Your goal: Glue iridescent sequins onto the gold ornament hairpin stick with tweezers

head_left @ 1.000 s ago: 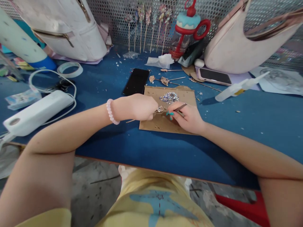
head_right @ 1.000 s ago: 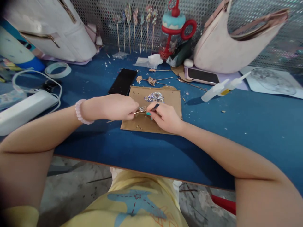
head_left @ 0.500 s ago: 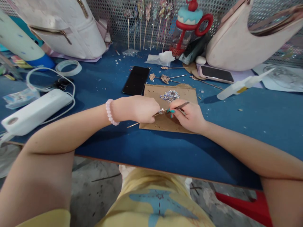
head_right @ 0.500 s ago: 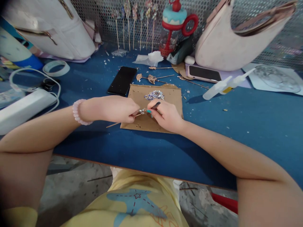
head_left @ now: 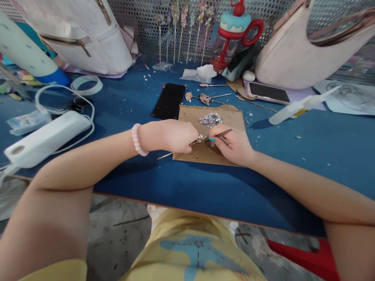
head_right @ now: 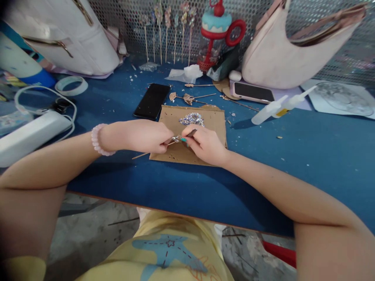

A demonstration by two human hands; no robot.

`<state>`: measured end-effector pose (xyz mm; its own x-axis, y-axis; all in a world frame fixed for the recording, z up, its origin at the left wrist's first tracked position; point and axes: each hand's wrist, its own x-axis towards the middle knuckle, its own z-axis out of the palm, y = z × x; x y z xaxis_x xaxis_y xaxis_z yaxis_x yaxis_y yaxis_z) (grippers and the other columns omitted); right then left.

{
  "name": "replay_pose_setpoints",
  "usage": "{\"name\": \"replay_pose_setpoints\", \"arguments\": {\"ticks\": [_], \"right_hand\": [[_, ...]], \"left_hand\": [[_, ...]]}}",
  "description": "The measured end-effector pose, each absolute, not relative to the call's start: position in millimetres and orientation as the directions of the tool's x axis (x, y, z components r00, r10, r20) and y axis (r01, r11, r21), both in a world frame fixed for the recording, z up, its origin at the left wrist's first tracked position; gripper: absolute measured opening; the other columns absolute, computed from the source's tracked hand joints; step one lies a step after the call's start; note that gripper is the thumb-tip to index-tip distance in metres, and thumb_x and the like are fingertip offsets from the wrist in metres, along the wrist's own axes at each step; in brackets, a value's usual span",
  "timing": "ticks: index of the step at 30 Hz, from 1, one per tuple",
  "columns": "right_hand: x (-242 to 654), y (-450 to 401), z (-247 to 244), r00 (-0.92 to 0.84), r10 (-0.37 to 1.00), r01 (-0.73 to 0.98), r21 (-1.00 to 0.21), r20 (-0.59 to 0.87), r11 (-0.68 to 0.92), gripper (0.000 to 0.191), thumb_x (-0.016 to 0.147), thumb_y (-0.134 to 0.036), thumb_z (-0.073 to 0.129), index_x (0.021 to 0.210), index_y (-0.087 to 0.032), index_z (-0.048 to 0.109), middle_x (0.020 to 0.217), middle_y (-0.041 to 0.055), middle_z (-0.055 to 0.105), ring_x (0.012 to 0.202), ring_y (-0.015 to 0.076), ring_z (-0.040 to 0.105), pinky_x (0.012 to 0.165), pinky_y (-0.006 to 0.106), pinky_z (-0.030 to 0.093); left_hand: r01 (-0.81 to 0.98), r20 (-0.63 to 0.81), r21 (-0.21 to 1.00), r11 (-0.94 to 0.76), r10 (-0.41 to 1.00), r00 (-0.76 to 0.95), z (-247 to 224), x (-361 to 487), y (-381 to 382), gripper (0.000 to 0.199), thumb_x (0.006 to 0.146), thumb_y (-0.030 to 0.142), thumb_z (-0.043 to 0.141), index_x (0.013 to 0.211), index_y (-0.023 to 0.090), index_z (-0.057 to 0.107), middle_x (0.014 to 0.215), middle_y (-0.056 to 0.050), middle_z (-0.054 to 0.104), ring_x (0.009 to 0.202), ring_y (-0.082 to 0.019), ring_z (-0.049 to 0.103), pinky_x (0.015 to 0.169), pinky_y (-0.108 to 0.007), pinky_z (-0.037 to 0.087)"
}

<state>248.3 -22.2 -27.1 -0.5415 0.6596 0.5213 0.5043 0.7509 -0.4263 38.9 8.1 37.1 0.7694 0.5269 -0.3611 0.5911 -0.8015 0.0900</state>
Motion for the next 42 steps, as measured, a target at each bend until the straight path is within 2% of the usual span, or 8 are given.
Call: {"name": "replay_pose_setpoints", "arguments": {"ticks": [6, 20, 35, 42], "right_hand": [[247.6, -21.8, -25.9, -0.555, 0.633, 0.5, -0.392, 0.54, 0.772, 0.014, 0.094, -0.016, 0.044, 0.084, -0.022, 0.053, 0.078, 0.0012, 0.066, 0.072, 0.0141, 0.063, 0.067, 0.027, 0.048], [247.5, -20.7, -26.2, -0.57, 0.624, 0.504, -0.372, 0.535, 0.779, 0.015, 0.093, -0.014, 0.043, 0.084, -0.021, 0.053, 0.08, 0.0018, 0.067, 0.073, 0.0137, 0.063, 0.068, 0.026, 0.048], [248.0, -22.7, -25.3, -0.57, 0.602, 0.494, -0.352, 0.559, 0.795, 0.014, 0.093, -0.014, 0.044, 0.085, -0.02, 0.054, 0.077, 0.0008, 0.065, 0.069, 0.0123, 0.061, 0.065, 0.024, 0.048], [248.2, -22.8, -27.3, -0.59, 0.565, 0.481, -0.311, 0.576, 0.82, 0.013, 0.094, -0.016, 0.044, 0.087, -0.02, 0.054, 0.082, 0.0034, 0.067, 0.075, 0.0141, 0.064, 0.069, 0.026, 0.05]], "left_hand": [[0.567, -0.349, 0.08, -0.82, 0.51, 0.786, 36.3, 38.5, 7.8, 0.023, 0.078, 0.025, 0.047, 0.077, 0.014, 0.068, 0.067, -0.006, 0.063, 0.045, -0.012, 0.04, 0.049, -0.028, 0.023], [0.577, -0.39, 0.074, -0.813, 0.509, 0.767, 37.7, 39.7, 8.5, 0.028, 0.079, 0.027, 0.047, 0.085, 0.013, 0.071, 0.072, -0.008, 0.066, 0.051, -0.015, 0.048, 0.052, -0.028, 0.028], [0.577, -0.393, 0.091, -0.811, 0.503, 0.77, 40.8, 38.8, 8.1, 0.023, 0.078, 0.026, 0.047, 0.08, 0.015, 0.067, 0.064, -0.004, 0.059, 0.047, -0.013, 0.041, 0.051, -0.028, 0.025], [0.565, -0.362, 0.102, -0.819, 0.498, 0.788, 38.4, 36.7, 8.3, 0.019, 0.079, 0.024, 0.048, 0.076, 0.015, 0.065, 0.057, -0.001, 0.054, 0.046, -0.01, 0.034, 0.052, -0.027, 0.022]]}}
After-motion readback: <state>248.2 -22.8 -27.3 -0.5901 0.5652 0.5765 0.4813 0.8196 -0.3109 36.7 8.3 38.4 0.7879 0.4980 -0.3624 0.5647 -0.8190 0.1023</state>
